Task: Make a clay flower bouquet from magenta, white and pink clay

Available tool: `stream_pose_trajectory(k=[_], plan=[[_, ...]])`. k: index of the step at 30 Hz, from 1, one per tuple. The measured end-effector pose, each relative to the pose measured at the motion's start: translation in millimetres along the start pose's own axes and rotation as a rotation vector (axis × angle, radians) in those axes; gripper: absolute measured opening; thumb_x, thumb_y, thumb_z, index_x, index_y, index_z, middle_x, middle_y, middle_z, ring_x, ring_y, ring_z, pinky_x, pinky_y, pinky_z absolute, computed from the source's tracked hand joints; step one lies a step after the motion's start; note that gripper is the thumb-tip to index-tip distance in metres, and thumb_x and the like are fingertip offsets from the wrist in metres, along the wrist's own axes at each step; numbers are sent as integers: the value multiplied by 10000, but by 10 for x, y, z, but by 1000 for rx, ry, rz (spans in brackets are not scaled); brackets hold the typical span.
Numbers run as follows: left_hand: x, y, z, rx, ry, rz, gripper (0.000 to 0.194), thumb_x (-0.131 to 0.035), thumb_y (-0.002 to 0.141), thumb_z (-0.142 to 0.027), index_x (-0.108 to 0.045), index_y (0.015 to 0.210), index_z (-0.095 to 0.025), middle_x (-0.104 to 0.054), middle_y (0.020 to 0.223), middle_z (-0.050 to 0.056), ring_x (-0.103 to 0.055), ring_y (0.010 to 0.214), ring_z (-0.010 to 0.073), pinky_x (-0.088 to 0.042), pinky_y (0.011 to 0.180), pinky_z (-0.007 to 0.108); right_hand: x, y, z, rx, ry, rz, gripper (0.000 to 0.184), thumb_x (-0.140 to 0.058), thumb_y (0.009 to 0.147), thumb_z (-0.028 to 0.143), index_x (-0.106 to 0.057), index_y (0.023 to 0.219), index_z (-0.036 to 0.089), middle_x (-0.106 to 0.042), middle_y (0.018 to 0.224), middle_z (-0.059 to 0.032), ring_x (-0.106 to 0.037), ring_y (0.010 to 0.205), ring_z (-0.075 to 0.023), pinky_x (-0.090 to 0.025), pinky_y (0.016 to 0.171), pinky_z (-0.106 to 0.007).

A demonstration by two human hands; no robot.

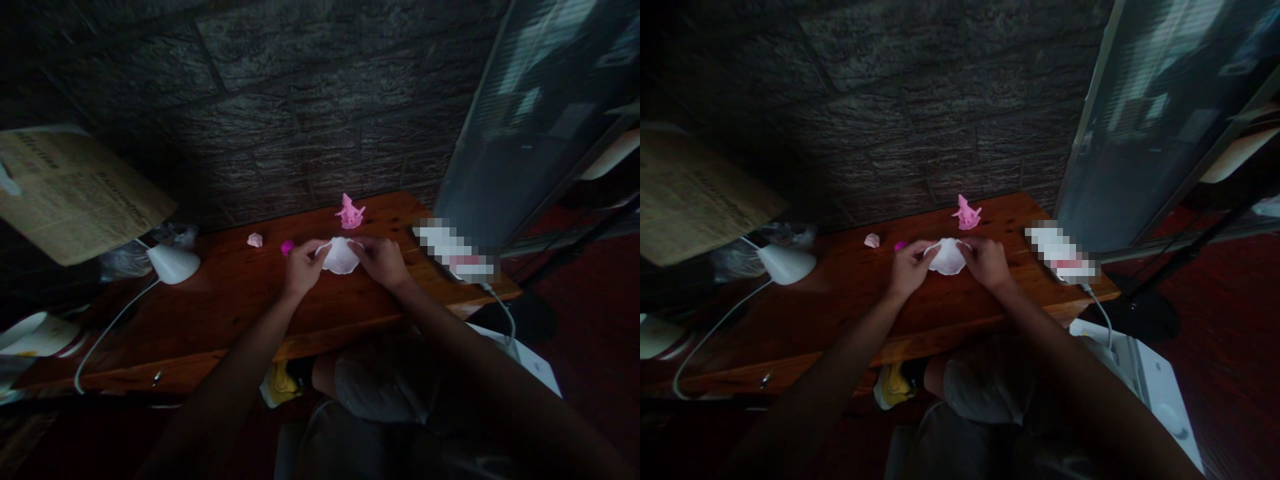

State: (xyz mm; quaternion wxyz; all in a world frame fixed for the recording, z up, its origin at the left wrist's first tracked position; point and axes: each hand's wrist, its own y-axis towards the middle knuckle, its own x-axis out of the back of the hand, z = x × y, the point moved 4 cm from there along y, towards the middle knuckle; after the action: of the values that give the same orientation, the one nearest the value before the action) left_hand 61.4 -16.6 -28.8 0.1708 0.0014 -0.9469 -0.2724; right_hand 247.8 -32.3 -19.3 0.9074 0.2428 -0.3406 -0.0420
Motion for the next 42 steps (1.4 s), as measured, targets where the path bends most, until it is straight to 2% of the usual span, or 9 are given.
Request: stream_pose_trajectory(k=[4,8,16,19,22,27,30,36,42], plan=[[-35,4,-39,-59,-14,-4,189,-702,832,-301,-737,951,-158,-790,993,91,-740,928,218,-575,867,343,-25,-3,-15,-9,75,-31,251,-633,920,292,-800,1088,211,-815,916,-46,-739,712,-205,-540,696,-285],[-52,7,-50,-49,-52,3,233,-691,857,-317,-741,1023,-161,-785,1077,100,-736,992,219,-573,909,357,-35,3,-18,-2,110,-72,247,-633,914,282,-797,1075,193,-813,915,-54,-733,712,-197,-545,715,-287],[-23,-11,-51,-24,-31,6,179,-709,829,-306,-786,912,-167,-809,958,75,-756,862,210,-592,784,318,-21,4,-12,21,64,-79,206,-630,919,254,-809,1011,215,-817,956,-62,-761,782,-221,-558,747,-299],[-34,-10,-67,-37,-57,12,165,-719,825,-313,-786,885,-174,-808,983,78,-758,900,217,-594,835,341,-32,0,-8,27,88,-56,217,-621,930,275,-806,1029,217,-816,956,-64,-768,807,-226,-565,755,-304],[-61,-14,-79,-45,-101,32,162,-731,819,-319,-792,876,-180,-801,1042,85,-756,963,228,-590,894,369,-66,5,-30,6,230,-20,259,-649,915,315,-782,1113,215,-808,1028,-63,-767,871,-221,-580,767,-300],[-95,-37,-80,-12,-89,58,206,-776,782,-332,-800,928,-189,-808,992,79,-765,890,230,-607,852,372,-162,35,-126,-71,360,85,256,-636,911,306,-790,1066,173,-809,982,-72,-761,846,-221,-585,714,-306],[-87,-37,-78,-15,-85,44,222,-755,806,-352,-800,941,-182,-807,999,82,-763,895,229,-606,835,356,-187,46,-185,-131,379,97,287,-660,897,322,-777,1101,157,-809,974,-80,-756,826,-225,-577,677,-298],[-40,-8,-51,-2,-69,-14,235,-716,838,-366,-794,933,-166,-809,964,82,-754,854,217,-597,768,323,-112,24,-93,-52,275,106,200,-654,906,255,-810,1019,199,-817,958,-38,-766,826,-210,-567,713,-266],[-53,-14,-80,-16,-90,109,208,-707,847,-348,-786,939,-179,-805,1001,81,-748,915,217,-592,841,338,-32,-3,72,112,17,102,185,-658,911,206,-824,983,246,-820,967,-36,-783,850,-221,-562,779,-283]])
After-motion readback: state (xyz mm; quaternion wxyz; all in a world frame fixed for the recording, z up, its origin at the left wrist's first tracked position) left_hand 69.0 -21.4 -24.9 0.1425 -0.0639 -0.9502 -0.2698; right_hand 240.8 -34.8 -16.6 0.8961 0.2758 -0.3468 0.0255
